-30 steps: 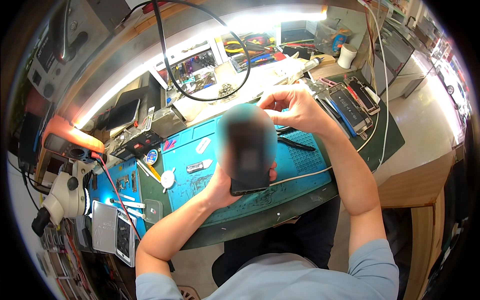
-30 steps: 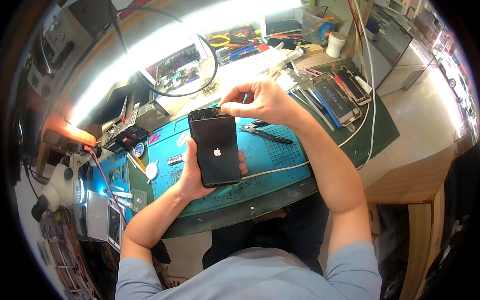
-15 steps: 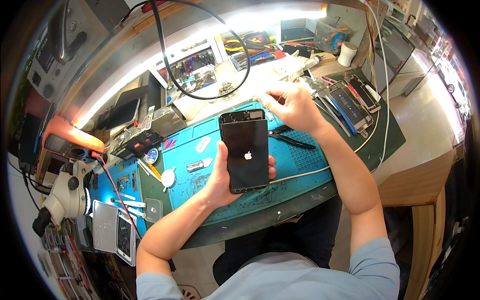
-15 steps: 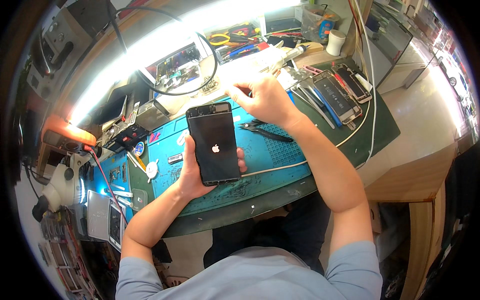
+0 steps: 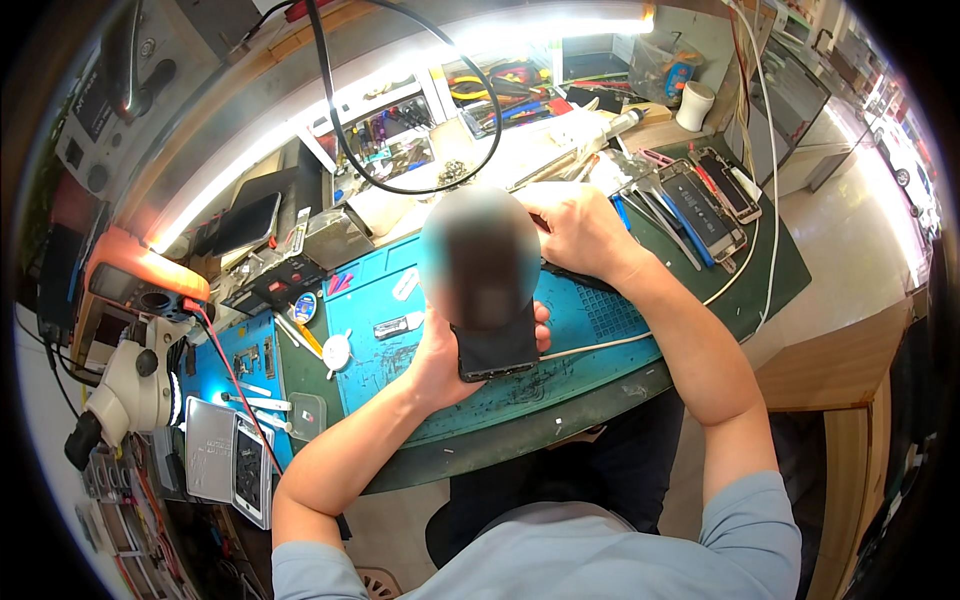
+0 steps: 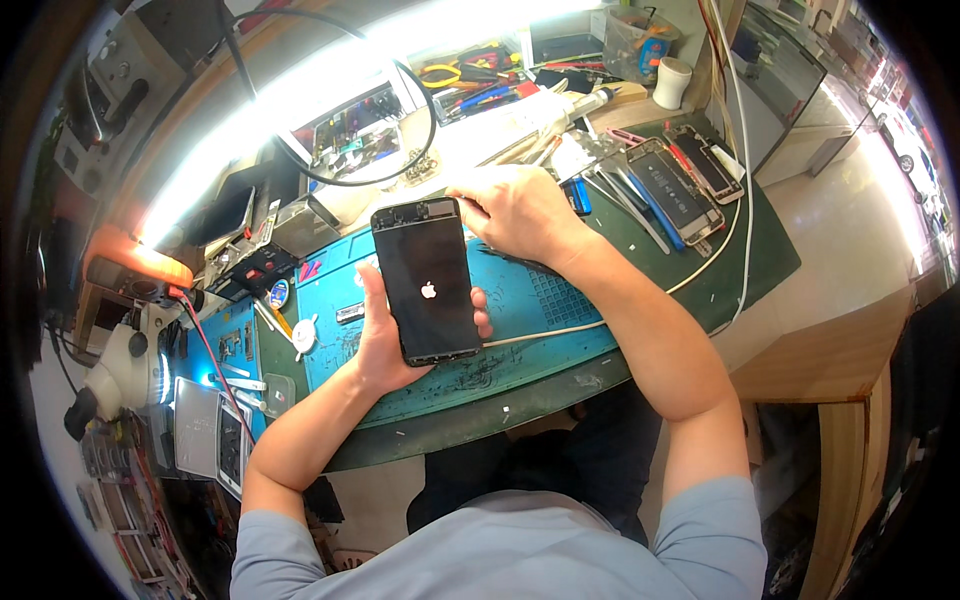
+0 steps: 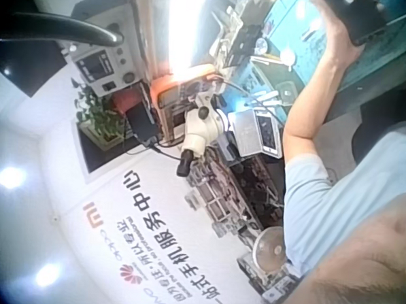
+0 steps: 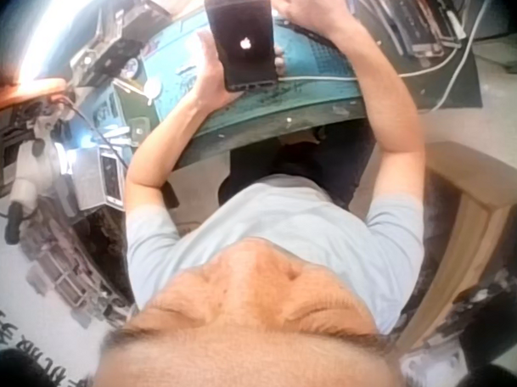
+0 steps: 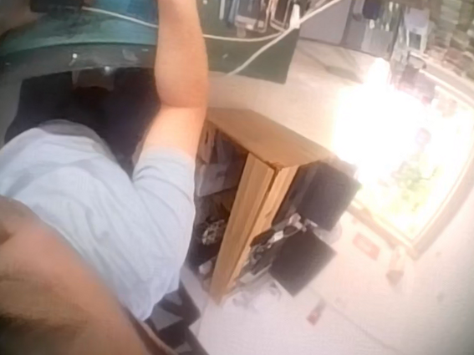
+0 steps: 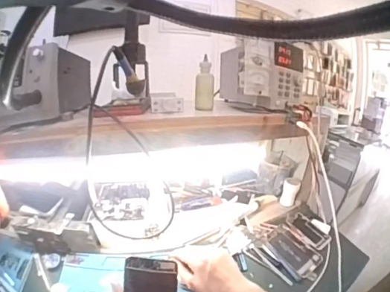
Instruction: The person disassembles a smartphone, removes the old screen, and installs a new one. They connect the display cable, test the device by powering it on, and then reassemble the phone casing.
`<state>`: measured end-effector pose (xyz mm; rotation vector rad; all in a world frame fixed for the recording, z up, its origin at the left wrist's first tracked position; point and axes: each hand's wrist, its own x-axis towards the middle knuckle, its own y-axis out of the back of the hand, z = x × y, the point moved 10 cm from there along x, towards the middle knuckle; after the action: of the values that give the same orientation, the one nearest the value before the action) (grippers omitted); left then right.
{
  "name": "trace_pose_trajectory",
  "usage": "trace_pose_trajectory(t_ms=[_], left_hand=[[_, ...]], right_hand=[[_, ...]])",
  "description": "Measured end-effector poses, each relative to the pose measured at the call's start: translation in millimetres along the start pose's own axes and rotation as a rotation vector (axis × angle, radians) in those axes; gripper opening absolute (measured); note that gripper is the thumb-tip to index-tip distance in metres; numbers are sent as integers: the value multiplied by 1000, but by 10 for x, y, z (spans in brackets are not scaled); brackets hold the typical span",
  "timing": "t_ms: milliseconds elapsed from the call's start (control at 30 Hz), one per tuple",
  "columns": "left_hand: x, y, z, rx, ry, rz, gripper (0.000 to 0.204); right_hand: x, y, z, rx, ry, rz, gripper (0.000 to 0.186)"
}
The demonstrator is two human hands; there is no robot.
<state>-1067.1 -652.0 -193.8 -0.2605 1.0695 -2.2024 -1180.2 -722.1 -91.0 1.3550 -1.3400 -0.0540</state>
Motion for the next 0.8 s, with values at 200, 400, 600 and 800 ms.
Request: trace_pose_trajectory(t_ms=[200, 400, 600, 800], left_hand=[[-7, 34, -26, -23, 20, 10, 105], [-2, 38, -37, -43, 34, -2, 103], [33, -3, -29, -118, 39, -10, 100], [18, 17, -32, -162, 35, 27, 97]], right_hand=[[-12, -57, -39, -56, 19, -42, 6], [-20, -86, -34, -67, 13, -62, 6], [-22, 75, 250, -121, -143, 116, 15], [-14, 184, 461, -41, -235, -166, 22]])
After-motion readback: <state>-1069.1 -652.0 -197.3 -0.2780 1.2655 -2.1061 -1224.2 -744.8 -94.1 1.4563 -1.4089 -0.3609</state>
